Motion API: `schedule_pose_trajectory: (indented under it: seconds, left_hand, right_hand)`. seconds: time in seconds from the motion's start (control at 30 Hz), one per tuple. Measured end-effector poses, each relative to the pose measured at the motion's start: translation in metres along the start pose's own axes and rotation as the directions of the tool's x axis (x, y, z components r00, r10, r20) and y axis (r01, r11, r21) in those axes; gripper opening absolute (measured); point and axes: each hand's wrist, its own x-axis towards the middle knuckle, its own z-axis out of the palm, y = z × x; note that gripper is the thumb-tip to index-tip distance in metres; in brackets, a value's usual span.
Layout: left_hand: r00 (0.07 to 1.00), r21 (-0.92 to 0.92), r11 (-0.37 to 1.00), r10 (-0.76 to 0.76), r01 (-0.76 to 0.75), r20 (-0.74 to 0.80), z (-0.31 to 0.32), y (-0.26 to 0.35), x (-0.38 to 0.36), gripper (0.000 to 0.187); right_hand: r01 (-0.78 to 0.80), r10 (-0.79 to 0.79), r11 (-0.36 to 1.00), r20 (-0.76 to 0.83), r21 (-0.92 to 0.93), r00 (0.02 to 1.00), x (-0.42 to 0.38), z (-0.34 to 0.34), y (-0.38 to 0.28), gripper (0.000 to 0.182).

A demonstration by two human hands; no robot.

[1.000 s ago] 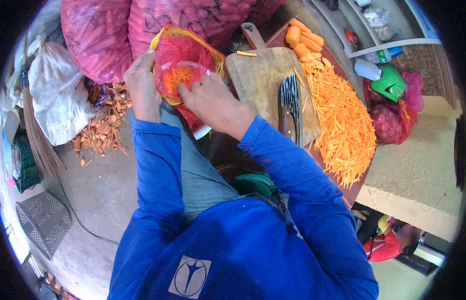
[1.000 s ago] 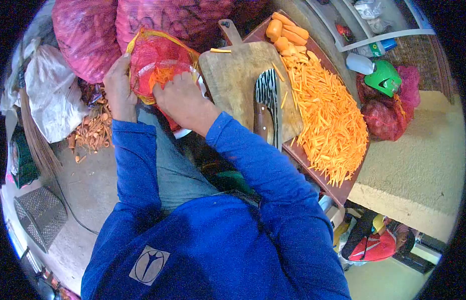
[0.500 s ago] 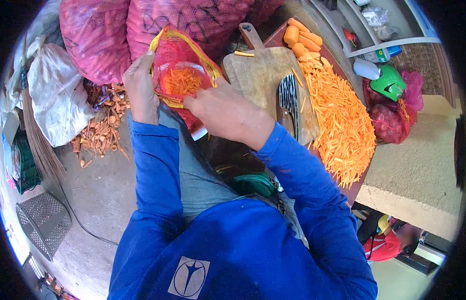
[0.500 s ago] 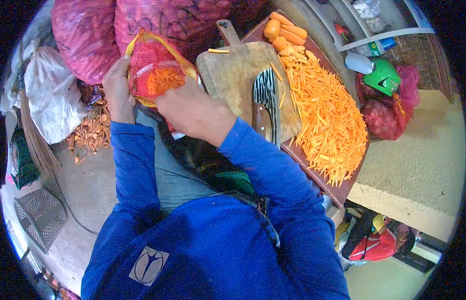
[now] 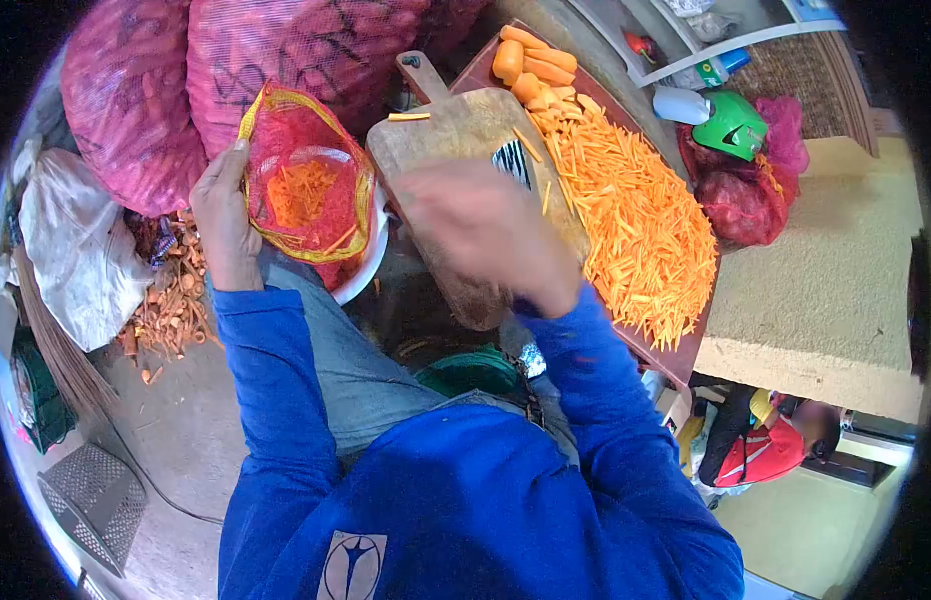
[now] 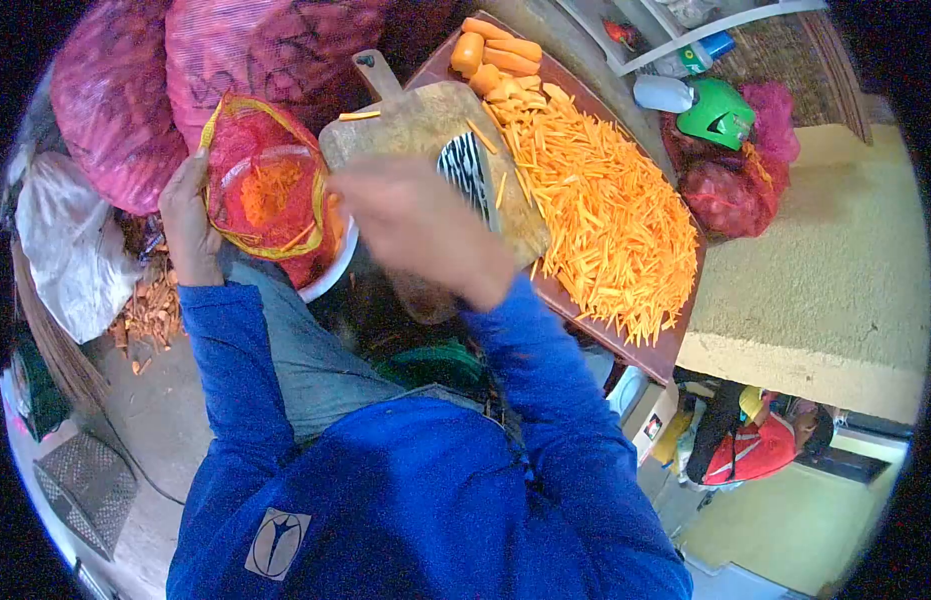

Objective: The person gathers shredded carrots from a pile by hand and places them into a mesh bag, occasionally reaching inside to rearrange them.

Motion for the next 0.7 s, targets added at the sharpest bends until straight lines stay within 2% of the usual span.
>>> schedule_pose_trajectory:
  seconds: [0.07, 0.13, 0.2, 0.33, 0.37, 0.43, 0.47, 0.53, 0.57, 0.63, 0.67, 0.7]
  left_hand:
    - [1.0, -0.005, 1.0, -0.008, 0.008, 0.022, 0.0, 0.003, -0.002, 0.024]
    - [1.0, -0.061, 0.998, 0.003, -0.002, 0.022, 0.004, 0.004, -0.003, 0.023]
    - [1.0, -0.057, 0.998, 0.002, -0.002, 0.009, 0.006, 0.005, -0.004, 0.023]
    - [1.0, -0.051, 0.999, -0.013, 0.013, 0.002, 0.003, 0.001, -0.001, 0.022]
    - [1.0, -0.047, 0.999, -0.015, 0.015, 0.006, 0.003, 0.001, 0.0, 0.022]
    - [1.0, -0.035, 0.999, -0.021, 0.021, 0.006, 0.005, 0.001, -0.001, 0.021]
    - [1.0, -0.028, 0.999, -0.021, 0.021, 0.01, 0.006, 0.0, 0.0, 0.021]
    - [1.0, -0.029, 1.0, -0.003, 0.003, 0.018, 0.005, 0.0, 0.001, 0.02]
    - [1.0, -0.02, 1.0, 0.003, -0.003, 0.016, 0.004, 0.001, 0.001, 0.02]
    - [1.0, 0.034, 0.999, 0.008, -0.007, -0.026, 0.006, 0.002, 0.0, 0.02]
    - [1.0, 0.004, 1.0, -0.001, 0.002, -0.011, 0.005, 0.001, 0.0, 0.019]
    - [1.0, 0.006, 1.0, -0.005, 0.005, -0.01, 0.005, 0.002, 0.0, 0.019]
  right_hand:
    - [-0.33, 0.333, 0.942, 0.046, -0.064, 0.942, -0.022, -0.043, 0.025, 0.023]
    - [-0.335, 0.293, 0.908, -0.192, -0.251, 0.937, -0.061, -0.076, 0.057, 0.031]
    - [-0.409, 0.366, 0.647, -0.208, -0.643, 0.907, -0.106, -0.119, 0.074, 0.041]
    - [-0.64, 0.54, 0.283, -0.433, -0.714, 0.722, -0.213, -0.194, 0.125, 0.07]
    - [-0.645, 0.543, 0.281, -0.436, -0.711, 0.717, -0.234, -0.209, 0.136, 0.07]
    - [-0.747, 0.607, 0.116, -0.549, -0.654, 0.575, -0.27, -0.235, 0.157, 0.081]
    - [-0.752, 0.61, 0.116, -0.551, -0.649, 0.57, -0.284, -0.247, 0.172, 0.081]
    - [-0.897, 0.769, 0.333, -0.466, -0.291, 0.437, -0.294, -0.257, 0.201, 0.088]
    - [-0.897, 0.772, 0.339, -0.462, -0.283, 0.437, -0.295, -0.255, 0.209, 0.088]
    - [-0.921, 0.849, 0.359, -0.357, -0.153, 0.39, -0.277, -0.25, 0.21, 0.092]
    - [-0.899, 0.855, 0.407, -0.279, -0.164, 0.438, -0.265, -0.246, 0.208, 0.1]
    - [-0.9, 0.857, 0.404, -0.278, -0.162, 0.434, -0.263, -0.242, 0.215, 0.1]
